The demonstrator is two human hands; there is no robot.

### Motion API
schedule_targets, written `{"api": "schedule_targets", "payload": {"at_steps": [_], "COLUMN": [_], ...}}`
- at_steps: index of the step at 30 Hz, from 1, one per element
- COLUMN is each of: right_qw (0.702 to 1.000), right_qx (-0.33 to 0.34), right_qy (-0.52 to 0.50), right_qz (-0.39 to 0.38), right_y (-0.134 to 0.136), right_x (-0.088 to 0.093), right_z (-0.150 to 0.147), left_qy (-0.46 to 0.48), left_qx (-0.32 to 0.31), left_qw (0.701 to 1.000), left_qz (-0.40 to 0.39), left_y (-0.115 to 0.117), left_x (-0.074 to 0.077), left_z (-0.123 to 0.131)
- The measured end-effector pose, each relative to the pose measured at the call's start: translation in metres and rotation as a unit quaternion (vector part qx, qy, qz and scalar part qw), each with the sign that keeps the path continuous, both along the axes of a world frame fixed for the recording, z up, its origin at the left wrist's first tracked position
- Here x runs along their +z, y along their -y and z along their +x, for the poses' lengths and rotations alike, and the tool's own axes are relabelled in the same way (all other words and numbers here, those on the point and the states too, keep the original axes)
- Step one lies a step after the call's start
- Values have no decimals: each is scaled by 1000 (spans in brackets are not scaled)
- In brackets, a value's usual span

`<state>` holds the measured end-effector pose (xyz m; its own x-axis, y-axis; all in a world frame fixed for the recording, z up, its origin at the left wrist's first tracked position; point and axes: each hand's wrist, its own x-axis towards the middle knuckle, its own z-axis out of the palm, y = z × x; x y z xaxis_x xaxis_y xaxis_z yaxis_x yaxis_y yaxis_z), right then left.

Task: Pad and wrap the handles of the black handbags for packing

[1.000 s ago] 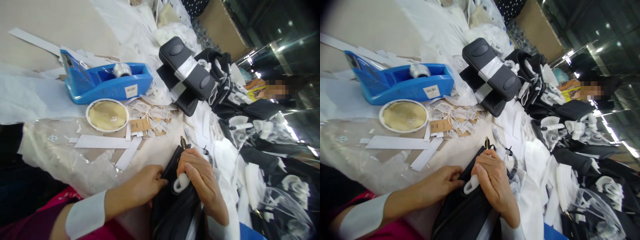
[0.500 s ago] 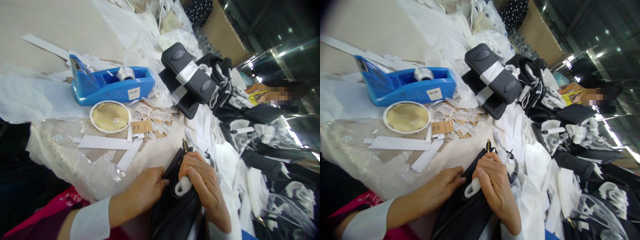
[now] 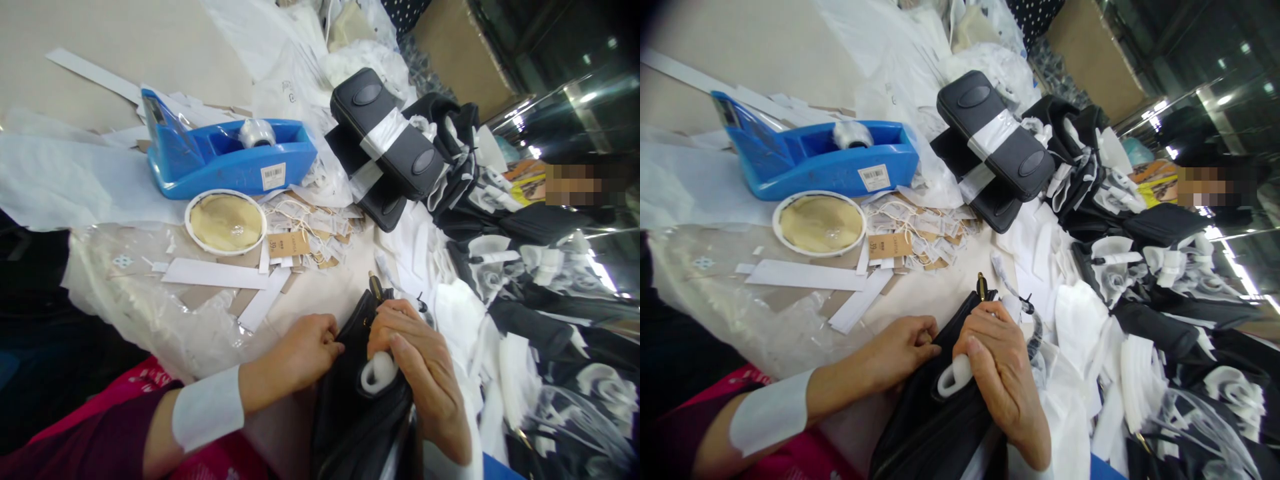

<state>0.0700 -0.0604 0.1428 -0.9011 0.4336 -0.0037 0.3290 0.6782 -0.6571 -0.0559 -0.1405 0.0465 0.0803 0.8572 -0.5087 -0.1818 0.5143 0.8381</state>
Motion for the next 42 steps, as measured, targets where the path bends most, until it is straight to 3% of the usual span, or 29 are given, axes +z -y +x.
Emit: {"api": "schedule_targets", "payload": {"at_steps": [7,12,19,28,35,42], "right_qw": [1000,1000,999,999,999,1000], "right_qx": [-7,-20,-17,-15,-20,-3], "right_qy": [-9,-23,-29,-35,-38,-27], "right_qz": [-1,-8,-7,-7,-5,-1], "right_y": [1,1,1,1,2,1], "right_x": [2,5,8,10,11,8], "right_z": [6,9,11,14,15,9], "left_qy": [-8,25,5,48,-38,-16], "left_qx": [18,12,61,39,92,36], "left_qw": [999,999,994,992,991,988], "left_qz": [49,41,87,107,91,147], "left_y": [-1,-5,-13,-22,-23,-22], "left_x": [-3,-2,-11,-5,-8,-14], "left_z": [-1,1,13,13,13,14]}}
